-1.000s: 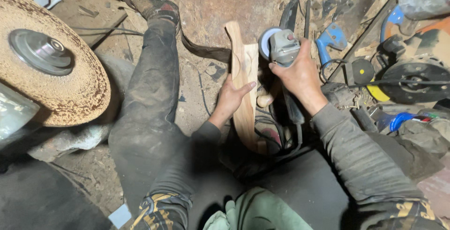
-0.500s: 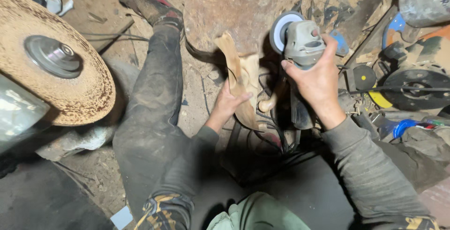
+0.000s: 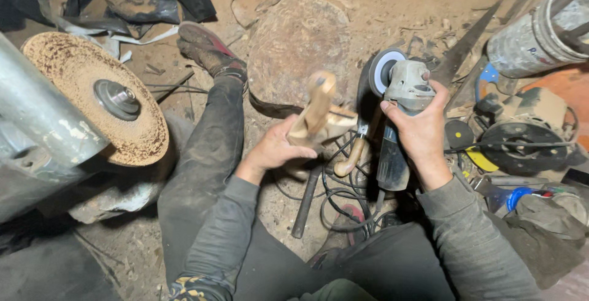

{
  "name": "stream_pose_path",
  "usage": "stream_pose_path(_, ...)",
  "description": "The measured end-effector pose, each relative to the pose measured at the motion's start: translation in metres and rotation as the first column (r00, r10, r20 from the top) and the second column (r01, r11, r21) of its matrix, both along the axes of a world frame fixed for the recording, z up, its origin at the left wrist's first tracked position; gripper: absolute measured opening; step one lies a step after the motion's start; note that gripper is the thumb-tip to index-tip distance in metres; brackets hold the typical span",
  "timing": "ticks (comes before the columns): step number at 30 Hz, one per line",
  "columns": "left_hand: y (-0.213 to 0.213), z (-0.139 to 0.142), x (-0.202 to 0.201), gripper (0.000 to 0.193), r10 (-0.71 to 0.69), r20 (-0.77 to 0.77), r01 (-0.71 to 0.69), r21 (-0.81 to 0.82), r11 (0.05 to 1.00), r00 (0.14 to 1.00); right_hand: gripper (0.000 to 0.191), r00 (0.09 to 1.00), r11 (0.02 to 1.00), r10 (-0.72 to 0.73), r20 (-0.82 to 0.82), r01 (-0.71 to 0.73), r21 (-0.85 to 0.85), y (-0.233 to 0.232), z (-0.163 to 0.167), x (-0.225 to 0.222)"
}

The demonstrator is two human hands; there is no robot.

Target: The person sits on the workshop floor holding a curved wooden workpiece and sands its surfaces with a handheld angle grinder, repeatedly repositioning and turning the wood to grind different edges and faces.

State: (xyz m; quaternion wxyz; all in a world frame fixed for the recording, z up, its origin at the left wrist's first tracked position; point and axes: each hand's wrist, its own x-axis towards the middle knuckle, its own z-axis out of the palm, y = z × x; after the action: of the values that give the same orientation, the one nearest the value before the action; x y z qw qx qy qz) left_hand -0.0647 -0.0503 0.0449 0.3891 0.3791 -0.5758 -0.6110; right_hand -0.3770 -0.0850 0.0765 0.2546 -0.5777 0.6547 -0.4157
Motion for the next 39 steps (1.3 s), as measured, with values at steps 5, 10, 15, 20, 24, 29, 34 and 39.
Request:
stream_pose_path(5, -0.072, 0.054, -0.003, 0.073, 0.073, 0.604, 0.032, -0.161, 0.986, 0.794, 0.084, 0.991, 0.996, -0.076, 0.110, 0.082, -0.046, -0.002, 0.000, -0.015)
stream_pose_path(10, -0.136, 0.048, -0.011, 0.076, 0.035, 0.876, 0.294, -0.199, 0.935, 0.482, 0.085, 0.929, 0.988, -0.101, 0.356, 0.137, -0.077, -0.013, 0.007, -0.041)
stream_pose_path(15, -0.146, -0.007, -0.005, 0.070, -0.191, 0.950, 0.465, 0.058, 0.884, 0.245, 0.081, 0.999, 0.991, -0.031, -0.024, 0.028, -0.133, -0.011, -0.003, -0.055)
stream_pose_path(20, -0.120, -0.040, 0.004, 0.076, -0.084, 0.956, 0.364, -0.026, 0.931, 0.281, 0.087, 0.985, 0.992, 0.129, -0.114, -0.126, 0.031, -0.008, -0.025, -0.027)
stream_pose_path(24, -0.114, -0.031, 0.014, 0.077, -0.112, 0.957, 0.249, 0.043, 0.967, 0.268, 0.090, 0.961, 0.958, 0.209, -0.181, -0.164, 0.236, -0.001, -0.036, 0.004)
stream_pose_path(29, -0.120, -0.020, 0.021, 0.079, -0.133, 0.956, 0.164, 0.093, 0.982, 0.260, 0.093, 0.931, 0.911, 0.295, -0.214, -0.208, 0.355, 0.002, -0.041, 0.023)
stream_pose_path(34, -0.119, -0.029, 0.024, 0.074, -0.091, 0.958, 0.124, 0.059, 0.991, 0.274, 0.092, 0.916, 0.882, 0.347, -0.203, -0.246, 0.402, 0.014, -0.048, 0.031)
stream_pose_path(39, -0.118, -0.042, 0.029, 0.060, -0.016, 0.952, 0.131, -0.025, 0.991, 0.306, 0.094, 0.874, 0.892, 0.394, -0.283, -0.289, 0.348, 0.021, -0.052, 0.038)
